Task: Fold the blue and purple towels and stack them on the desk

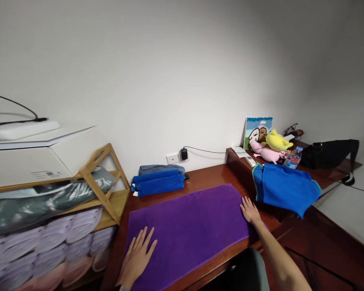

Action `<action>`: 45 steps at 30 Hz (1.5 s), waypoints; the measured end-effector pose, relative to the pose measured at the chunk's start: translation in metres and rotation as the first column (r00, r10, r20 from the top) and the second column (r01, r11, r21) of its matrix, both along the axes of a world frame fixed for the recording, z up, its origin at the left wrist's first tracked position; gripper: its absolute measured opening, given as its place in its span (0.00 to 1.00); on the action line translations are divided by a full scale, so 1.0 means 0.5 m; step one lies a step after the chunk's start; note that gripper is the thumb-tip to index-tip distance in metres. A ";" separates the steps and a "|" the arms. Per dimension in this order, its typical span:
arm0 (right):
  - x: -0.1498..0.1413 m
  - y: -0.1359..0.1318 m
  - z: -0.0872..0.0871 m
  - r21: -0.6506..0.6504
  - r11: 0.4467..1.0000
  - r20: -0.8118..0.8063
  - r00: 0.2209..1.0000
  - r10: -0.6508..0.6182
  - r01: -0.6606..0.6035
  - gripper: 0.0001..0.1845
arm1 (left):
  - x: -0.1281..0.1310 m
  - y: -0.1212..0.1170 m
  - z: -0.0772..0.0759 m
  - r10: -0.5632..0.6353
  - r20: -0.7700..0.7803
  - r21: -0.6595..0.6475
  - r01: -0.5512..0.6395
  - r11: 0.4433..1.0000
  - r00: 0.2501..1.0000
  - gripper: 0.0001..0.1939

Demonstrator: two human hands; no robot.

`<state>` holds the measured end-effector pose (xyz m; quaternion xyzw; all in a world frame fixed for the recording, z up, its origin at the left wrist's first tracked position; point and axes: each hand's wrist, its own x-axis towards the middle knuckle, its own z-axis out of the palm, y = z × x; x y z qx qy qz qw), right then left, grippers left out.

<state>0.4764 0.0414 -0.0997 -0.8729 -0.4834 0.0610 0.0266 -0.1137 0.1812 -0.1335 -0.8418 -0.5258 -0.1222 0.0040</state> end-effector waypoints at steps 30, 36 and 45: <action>0.050 -0.194 -0.105 0.171 0.982 0.030 0.997 0.071 -0.075 0.37 | -0.019 -0.209 0.008 -0.020 -0.052 -0.093 0.015 0.996 0.998 0.32; -0.021 -0.156 -0.089 0.324 0.937 0.098 0.990 0.103 -0.130 0.37 | -0.029 -0.193 -0.007 0.031 0.054 0.019 -0.032 0.999 0.998 0.32; 0.012 -0.185 -0.127 0.122 0.988 0.015 0.996 0.090 -0.091 0.39 | -0.071 -0.170 -0.035 0.002 0.012 -0.055 -0.001 0.998 1.000 0.33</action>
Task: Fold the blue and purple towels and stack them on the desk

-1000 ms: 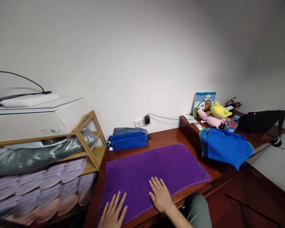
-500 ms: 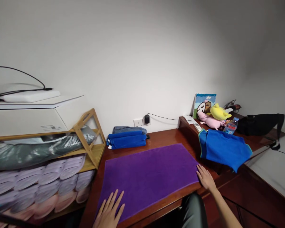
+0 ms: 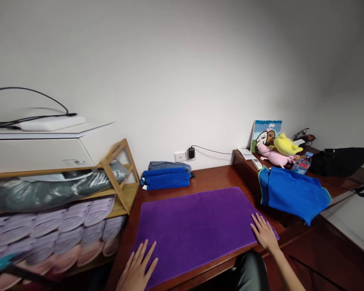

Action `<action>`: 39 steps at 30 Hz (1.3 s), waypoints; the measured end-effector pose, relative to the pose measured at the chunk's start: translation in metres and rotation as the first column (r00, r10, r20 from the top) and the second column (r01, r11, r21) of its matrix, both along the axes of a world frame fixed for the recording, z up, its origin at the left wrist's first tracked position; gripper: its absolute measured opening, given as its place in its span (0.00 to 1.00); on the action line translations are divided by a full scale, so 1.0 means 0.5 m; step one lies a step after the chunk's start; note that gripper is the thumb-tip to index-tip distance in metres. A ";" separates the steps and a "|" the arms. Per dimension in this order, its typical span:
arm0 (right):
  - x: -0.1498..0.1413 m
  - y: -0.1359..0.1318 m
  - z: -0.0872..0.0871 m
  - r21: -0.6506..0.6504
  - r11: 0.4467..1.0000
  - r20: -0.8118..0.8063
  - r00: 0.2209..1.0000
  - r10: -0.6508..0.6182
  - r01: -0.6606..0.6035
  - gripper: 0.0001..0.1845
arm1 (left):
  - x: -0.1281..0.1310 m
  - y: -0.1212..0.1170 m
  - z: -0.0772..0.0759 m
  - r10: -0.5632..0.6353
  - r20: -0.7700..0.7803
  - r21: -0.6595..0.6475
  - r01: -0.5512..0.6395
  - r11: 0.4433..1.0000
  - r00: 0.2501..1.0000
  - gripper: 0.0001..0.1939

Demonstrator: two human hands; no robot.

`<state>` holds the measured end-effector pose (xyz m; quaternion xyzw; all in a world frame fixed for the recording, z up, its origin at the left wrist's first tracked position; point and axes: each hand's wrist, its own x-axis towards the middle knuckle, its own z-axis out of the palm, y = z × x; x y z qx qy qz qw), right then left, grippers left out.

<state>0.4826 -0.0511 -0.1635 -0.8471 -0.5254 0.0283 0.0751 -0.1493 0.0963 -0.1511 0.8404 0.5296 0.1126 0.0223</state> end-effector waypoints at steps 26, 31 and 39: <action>-0.179 0.250 0.121 0.142 0.950 -0.088 0.953 0.291 -0.277 0.34 | 0.013 0.152 0.025 0.143 0.095 0.181 -0.158 0.971 0.985 0.31; -0.327 0.386 0.160 0.130 0.894 -0.127 0.887 0.443 -0.428 0.32 | 0.085 0.280 0.075 0.065 0.079 0.135 -0.075 0.988 0.995 0.31; -0.301 0.493 0.105 -0.022 0.918 -0.113 0.913 0.391 -0.396 0.34 | 0.089 0.325 0.028 0.082 -0.008 0.059 -0.081 0.995 0.997 0.33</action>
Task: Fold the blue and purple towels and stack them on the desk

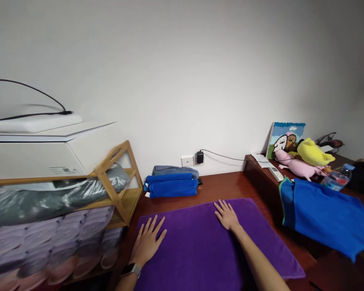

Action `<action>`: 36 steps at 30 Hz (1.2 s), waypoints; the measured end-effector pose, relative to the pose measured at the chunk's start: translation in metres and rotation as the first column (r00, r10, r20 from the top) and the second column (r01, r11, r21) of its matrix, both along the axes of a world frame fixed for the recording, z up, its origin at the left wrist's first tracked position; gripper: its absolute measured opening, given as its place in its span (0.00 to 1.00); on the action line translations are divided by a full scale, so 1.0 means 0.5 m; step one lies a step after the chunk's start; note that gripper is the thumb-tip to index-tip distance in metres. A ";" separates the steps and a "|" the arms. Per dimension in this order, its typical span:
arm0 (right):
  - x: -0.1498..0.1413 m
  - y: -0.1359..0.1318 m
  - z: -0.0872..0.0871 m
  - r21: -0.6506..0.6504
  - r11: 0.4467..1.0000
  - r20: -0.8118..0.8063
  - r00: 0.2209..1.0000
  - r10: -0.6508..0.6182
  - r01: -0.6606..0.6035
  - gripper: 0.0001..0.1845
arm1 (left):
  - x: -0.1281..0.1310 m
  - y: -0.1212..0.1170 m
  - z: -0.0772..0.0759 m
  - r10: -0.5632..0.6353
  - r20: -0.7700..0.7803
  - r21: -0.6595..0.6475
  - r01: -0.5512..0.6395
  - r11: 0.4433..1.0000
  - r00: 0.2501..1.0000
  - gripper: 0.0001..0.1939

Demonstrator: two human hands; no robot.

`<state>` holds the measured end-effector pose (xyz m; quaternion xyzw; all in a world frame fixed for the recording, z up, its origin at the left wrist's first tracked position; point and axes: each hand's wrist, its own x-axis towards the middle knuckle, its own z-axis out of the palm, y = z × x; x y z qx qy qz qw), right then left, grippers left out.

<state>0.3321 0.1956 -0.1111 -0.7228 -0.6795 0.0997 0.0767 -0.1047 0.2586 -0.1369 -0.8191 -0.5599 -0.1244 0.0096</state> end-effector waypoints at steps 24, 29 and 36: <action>0.352 -0.091 -0.041 -0.062 0.888 0.167 0.882 -0.441 0.456 0.37 | -0.086 0.084 -0.018 -0.027 0.014 0.060 0.026 0.998 1.000 0.46; 0.351 -0.090 -0.045 -0.054 0.881 0.168 0.874 -0.456 0.470 0.37 | -0.093 0.089 -0.022 -0.076 0.018 0.093 0.074 0.993 0.997 0.42; 0.366 -0.087 -0.059 -0.052 0.886 0.175 0.877 -0.447 0.461 0.38 | -0.096 0.091 -0.022 -0.076 0.051 0.135 0.069 0.989 0.996 0.40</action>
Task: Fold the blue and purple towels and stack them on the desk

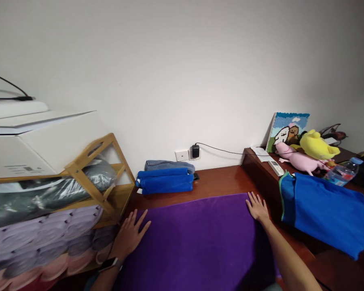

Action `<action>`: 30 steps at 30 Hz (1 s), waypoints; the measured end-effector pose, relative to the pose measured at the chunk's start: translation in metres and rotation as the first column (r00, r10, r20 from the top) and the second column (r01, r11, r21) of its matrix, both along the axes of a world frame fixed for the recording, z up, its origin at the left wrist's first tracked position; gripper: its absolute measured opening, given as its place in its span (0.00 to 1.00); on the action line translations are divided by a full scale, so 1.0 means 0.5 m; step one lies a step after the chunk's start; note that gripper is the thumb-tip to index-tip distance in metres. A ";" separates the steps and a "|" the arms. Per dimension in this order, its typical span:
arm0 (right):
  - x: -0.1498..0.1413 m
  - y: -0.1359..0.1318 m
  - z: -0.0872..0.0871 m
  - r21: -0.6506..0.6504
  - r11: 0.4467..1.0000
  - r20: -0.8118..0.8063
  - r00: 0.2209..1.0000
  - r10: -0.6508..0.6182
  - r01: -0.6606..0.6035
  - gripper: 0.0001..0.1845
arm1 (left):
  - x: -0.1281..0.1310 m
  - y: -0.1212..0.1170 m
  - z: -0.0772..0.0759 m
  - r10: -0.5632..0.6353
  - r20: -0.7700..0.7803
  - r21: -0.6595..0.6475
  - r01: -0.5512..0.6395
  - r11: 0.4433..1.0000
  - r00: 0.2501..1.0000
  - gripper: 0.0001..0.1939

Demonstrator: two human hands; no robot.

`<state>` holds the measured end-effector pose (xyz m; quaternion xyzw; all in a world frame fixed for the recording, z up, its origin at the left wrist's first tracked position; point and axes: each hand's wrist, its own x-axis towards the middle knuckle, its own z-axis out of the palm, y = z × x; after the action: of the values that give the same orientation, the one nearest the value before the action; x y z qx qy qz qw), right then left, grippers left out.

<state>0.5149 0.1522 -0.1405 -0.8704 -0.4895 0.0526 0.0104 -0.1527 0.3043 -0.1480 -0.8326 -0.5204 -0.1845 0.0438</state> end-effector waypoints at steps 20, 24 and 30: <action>-0.007 0.000 0.016 -0.022 1.000 0.018 1.000 -0.004 0.005 0.39 | 0.046 0.007 0.019 0.041 -0.071 0.008 -0.041 0.999 0.997 0.37; -0.010 0.002 0.012 -0.037 0.999 0.015 1.000 -0.005 0.006 0.39 | 0.090 0.000 0.018 0.076 -0.104 -0.079 -0.085 0.993 0.992 0.36; 0.004 0.002 0.019 -0.059 0.998 -0.013 1.000 -0.005 0.004 0.39 | 0.088 -0.010 0.020 0.151 -0.120 -0.139 -0.167 0.976 0.981 0.37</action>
<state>0.5167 0.1533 -0.1308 -0.8711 -0.4855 0.0727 -0.0119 -0.1088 0.2992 -0.1381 -0.7981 -0.5944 -0.0955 0.0245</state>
